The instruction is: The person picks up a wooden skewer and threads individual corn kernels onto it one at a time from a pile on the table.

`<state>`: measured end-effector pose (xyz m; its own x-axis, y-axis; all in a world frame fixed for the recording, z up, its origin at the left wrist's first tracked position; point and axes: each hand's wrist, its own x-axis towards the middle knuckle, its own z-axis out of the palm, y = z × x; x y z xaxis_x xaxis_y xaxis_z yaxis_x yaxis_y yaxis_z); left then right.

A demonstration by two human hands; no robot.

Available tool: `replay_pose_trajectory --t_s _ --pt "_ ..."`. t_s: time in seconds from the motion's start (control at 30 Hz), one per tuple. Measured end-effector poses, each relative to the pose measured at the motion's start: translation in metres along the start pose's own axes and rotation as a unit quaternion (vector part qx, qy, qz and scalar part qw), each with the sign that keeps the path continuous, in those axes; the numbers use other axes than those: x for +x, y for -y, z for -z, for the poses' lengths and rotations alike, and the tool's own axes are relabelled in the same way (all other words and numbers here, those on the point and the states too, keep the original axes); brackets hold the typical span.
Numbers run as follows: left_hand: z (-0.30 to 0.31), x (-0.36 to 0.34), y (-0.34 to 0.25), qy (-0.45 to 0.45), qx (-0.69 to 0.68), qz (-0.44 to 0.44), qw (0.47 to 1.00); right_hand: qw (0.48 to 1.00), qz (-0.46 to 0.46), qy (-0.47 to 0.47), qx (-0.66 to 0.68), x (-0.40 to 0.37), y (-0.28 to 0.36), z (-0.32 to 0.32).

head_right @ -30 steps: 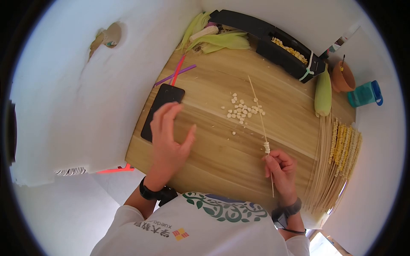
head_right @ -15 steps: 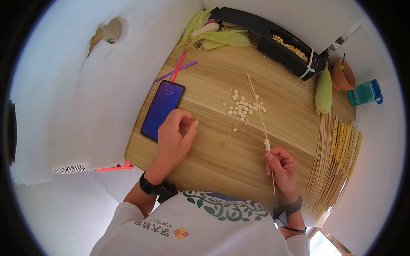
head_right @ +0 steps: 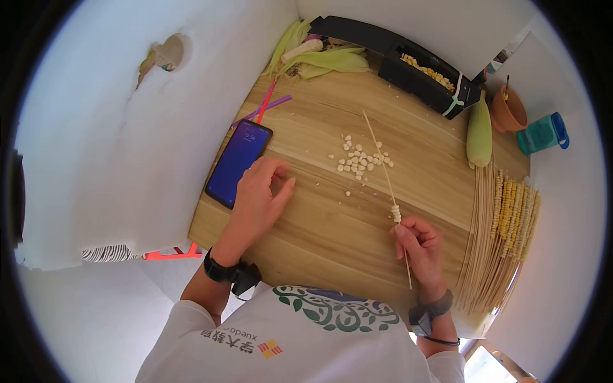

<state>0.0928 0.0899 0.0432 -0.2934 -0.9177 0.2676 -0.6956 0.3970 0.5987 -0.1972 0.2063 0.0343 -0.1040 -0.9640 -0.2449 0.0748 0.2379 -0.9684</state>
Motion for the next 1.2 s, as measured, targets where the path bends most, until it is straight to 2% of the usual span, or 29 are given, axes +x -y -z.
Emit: replay_pose_trajectory --t_s 0.13,0.2,0.4,0.53,0.63,0.93,1.07,1.13,1.17,1.2 --pt "0.002 0.007 -0.003 0.006 -0.018 0.006 1.0 1.0 -0.001 -0.005 0.004 0.0 0.003 0.0" --pt "0.002 0.007 -0.004 0.013 -0.033 0.039 0.999 1.0 -0.001 0.001 -0.002 -0.001 0.003 0.001" --pt "0.002 0.013 -0.003 0.013 -0.019 0.026 0.999 1.0 -0.008 -0.001 0.006 -0.001 0.005 -0.001" --pt "0.003 0.03 -0.003 0.008 -0.015 -0.013 1.0 0.999 -0.03 -0.008 0.016 -0.001 0.005 0.0" --pt "0.01 0.043 -0.017 0.053 -0.017 -0.017 0.998 0.999 -0.03 0.008 0.037 -0.001 0.007 0.001" --pt "-0.037 0.069 -0.018 0.149 -0.036 -0.076 0.985 0.997 -0.036 0.039 0.059 -0.002 0.011 0.004" --pt "-0.046 0.077 -0.016 0.118 0.029 -0.115 0.986 0.997 -0.043 0.049 0.043 -0.003 0.016 0.005" --pt "-0.041 0.083 -0.019 0.161 -0.052 -0.065 0.983 0.997 -0.036 0.055 0.05 -0.003 0.017 0.007" --pt "-0.042 0.088 -0.019 0.161 -0.052 -0.071 0.983 0.996 -0.031 0.063 0.055 -0.003 0.016 0.007" --pt "-0.042 0.092 -0.02 0.152 -0.155 -0.015 0.976 0.996 -0.026 0.058 0.055 -0.004 0.016 0.008"
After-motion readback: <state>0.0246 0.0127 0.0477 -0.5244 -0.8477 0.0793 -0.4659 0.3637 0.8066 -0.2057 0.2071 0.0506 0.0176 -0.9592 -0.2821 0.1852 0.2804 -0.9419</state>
